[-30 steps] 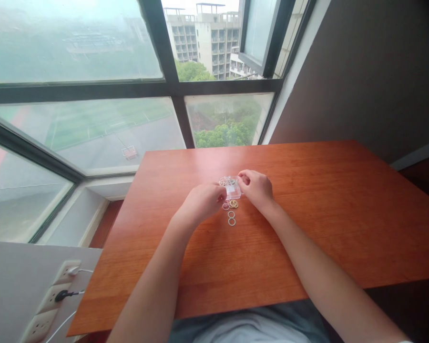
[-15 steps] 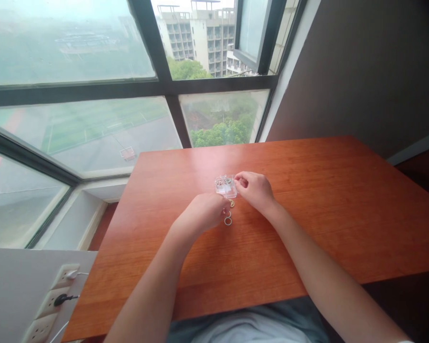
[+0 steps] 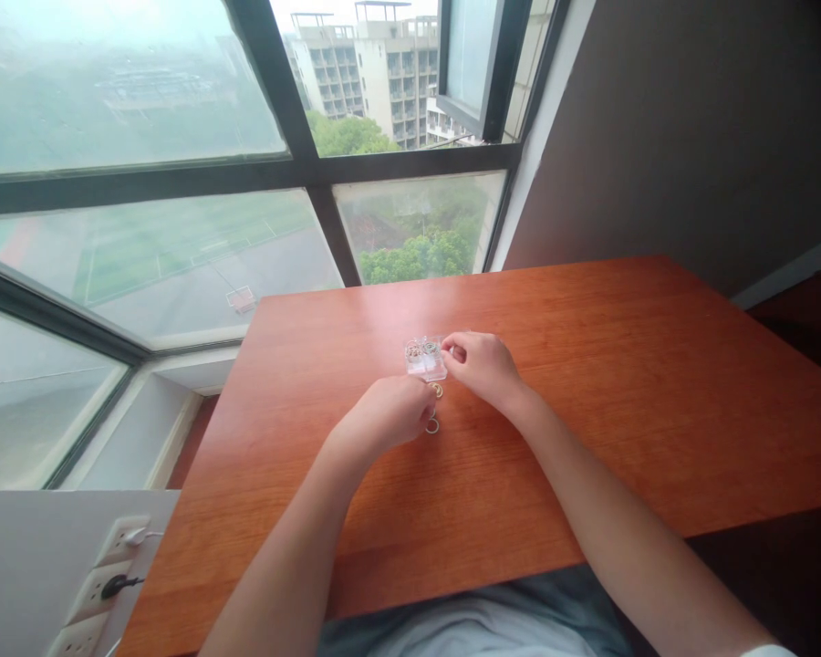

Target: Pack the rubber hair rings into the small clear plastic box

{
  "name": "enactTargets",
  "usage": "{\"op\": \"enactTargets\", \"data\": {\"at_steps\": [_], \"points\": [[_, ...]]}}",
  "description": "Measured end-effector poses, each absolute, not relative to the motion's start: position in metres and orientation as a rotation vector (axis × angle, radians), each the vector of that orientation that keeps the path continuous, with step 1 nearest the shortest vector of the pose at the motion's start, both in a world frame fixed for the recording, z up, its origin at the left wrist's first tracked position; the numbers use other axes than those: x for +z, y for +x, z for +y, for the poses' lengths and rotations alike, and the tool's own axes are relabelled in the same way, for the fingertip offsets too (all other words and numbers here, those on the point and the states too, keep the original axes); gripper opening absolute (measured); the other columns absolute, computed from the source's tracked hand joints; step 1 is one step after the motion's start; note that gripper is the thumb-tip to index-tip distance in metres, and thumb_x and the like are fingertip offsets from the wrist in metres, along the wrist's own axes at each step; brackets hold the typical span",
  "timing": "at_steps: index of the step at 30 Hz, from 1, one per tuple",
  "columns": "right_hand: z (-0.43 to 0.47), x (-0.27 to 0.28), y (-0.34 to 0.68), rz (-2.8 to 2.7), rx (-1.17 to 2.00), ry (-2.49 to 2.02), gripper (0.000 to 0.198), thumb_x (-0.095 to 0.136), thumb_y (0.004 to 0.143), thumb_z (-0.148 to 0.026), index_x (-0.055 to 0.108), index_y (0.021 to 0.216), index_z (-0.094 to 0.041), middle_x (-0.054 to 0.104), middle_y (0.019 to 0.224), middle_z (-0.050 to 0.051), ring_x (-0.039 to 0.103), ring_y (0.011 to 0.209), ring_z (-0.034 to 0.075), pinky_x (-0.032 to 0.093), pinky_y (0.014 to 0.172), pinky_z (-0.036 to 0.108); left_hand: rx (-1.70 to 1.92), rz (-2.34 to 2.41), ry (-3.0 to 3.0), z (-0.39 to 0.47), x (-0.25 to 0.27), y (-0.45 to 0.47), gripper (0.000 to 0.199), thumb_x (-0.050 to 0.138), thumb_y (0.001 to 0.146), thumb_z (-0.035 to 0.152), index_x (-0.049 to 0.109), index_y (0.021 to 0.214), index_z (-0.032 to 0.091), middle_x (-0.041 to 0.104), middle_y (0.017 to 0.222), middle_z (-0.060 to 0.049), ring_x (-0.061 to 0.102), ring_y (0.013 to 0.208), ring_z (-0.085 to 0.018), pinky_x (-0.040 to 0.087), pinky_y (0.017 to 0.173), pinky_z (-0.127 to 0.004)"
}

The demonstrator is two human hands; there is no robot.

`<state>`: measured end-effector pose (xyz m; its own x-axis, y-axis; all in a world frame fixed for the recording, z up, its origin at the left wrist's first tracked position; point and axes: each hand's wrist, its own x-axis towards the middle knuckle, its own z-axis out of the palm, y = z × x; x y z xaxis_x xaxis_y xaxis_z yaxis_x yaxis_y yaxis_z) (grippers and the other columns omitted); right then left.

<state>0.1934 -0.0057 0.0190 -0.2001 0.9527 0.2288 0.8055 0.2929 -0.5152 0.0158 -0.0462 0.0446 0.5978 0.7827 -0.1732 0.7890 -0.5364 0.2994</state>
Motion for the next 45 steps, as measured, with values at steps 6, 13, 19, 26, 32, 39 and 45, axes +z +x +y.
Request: {"op": "enactTargets", "data": {"at_steps": [6, 13, 19, 26, 32, 39, 45], "points": [[-0.011, 0.031, 0.196, -2.199, 0.434, -1.484, 0.013, 0.057, 0.081, -0.022, 0.069, 0.079, -0.022, 0.066, 0.07, -0.002, 0.055, 0.066, 0.013, 0.03, 0.058, 0.024, 0.094, 1.35, 2.51, -0.039, 0.05, 0.009, 0.015, 0.052, 0.076, 0.012, 0.064, 0.07, 0.019, 0.065, 0.076, -0.004, 0.055, 0.062, -0.014, 0.035, 0.057, -0.025], [-0.03, 0.041, 0.191, -2.589, 0.586, -1.314, 0.014, 0.058, 0.081, -0.023, 0.071, 0.076, -0.024, 0.068, 0.07, 0.0, 0.057, 0.065, 0.014, 0.028, 0.055, 0.025, 0.336, 1.572, 2.485, -0.027, 0.049, 0.004, 0.013, 0.051, 0.08, 0.017, 0.062, 0.073, 0.019, 0.063, 0.079, -0.004, 0.053, 0.062, -0.013, 0.037, 0.059, -0.024], [-0.04, 0.04, 0.178, -2.78, 0.626, -1.225, 0.006, 0.066, 0.076, -0.021, 0.07, 0.077, -0.024, 0.07, 0.073, 0.001, 0.06, 0.067, 0.016, 0.029, 0.054, 0.025, 0.653, 1.634, 2.432, -0.023, 0.039, 0.008, 0.012, 0.052, 0.082, 0.018, 0.064, 0.08, 0.02, 0.063, 0.083, -0.002, 0.056, 0.069, -0.012, 0.039, 0.062, -0.023], [-0.043, 0.04, 0.171, -2.81, 0.58, -1.222, 0.009, 0.061, 0.075, -0.018, 0.07, 0.075, -0.021, 0.07, 0.074, 0.004, 0.061, 0.066, 0.018, 0.031, 0.053, 0.026, 0.728, 1.695, 2.378, -0.02, 0.03, 0.016, 0.014, 0.051, 0.086, 0.023, 0.065, 0.085, 0.021, 0.066, 0.085, -0.001, 0.057, 0.07, -0.012, 0.04, 0.063, -0.023], [-0.041, 0.033, 0.172, -2.8, 0.629, -1.15, 0.011, 0.061, 0.074, -0.018, 0.071, 0.073, -0.022, 0.07, 0.072, 0.003, 0.061, 0.065, 0.017, 0.033, 0.053, 0.024, 0.634, 1.802, 2.37, -0.012, 0.022, 0.026, 0.017, 0.051, 0.089, 0.028, 0.067, 0.091, 0.023, 0.067, 0.095, -0.002, 0.059, 0.071, -0.013, 0.038, 0.062, -0.024], [-0.041, 0.032, 0.175, -2.761, 0.641, -1.142, 0.012, 0.06, 0.074, -0.018, 0.071, 0.072, -0.023, 0.07, 0.072, 0.001, 0.059, 0.063, 0.015, 0.03, 0.053, 0.024, 0.681, 1.874, 2.319, -0.011, 0.021, 0.012, 0.018, 0.051, 0.089, 0.029, 0.068, 0.091, 0.024, 0.067, 0.093, -0.003, 0.06, 0.075, -0.014, 0.038, 0.062, -0.024], [-0.024, 0.033, 0.18, -2.261, 0.478, -1.442, 0.013, 0.058, 0.078, -0.026, 0.071, 0.078, -0.024, 0.068, 0.07, 0.0, 0.058, 0.067, 0.015, 0.031, 0.056, 0.024, 0.683, 1.784, 2.347, -0.014, 0.029, 0.0, 0.017, 0.051, 0.086, 0.026, 0.068, 0.087, 0.022, 0.066, 0.086, -0.002, 0.058, 0.072, -0.014, 0.039, 0.063, -0.024]]}}
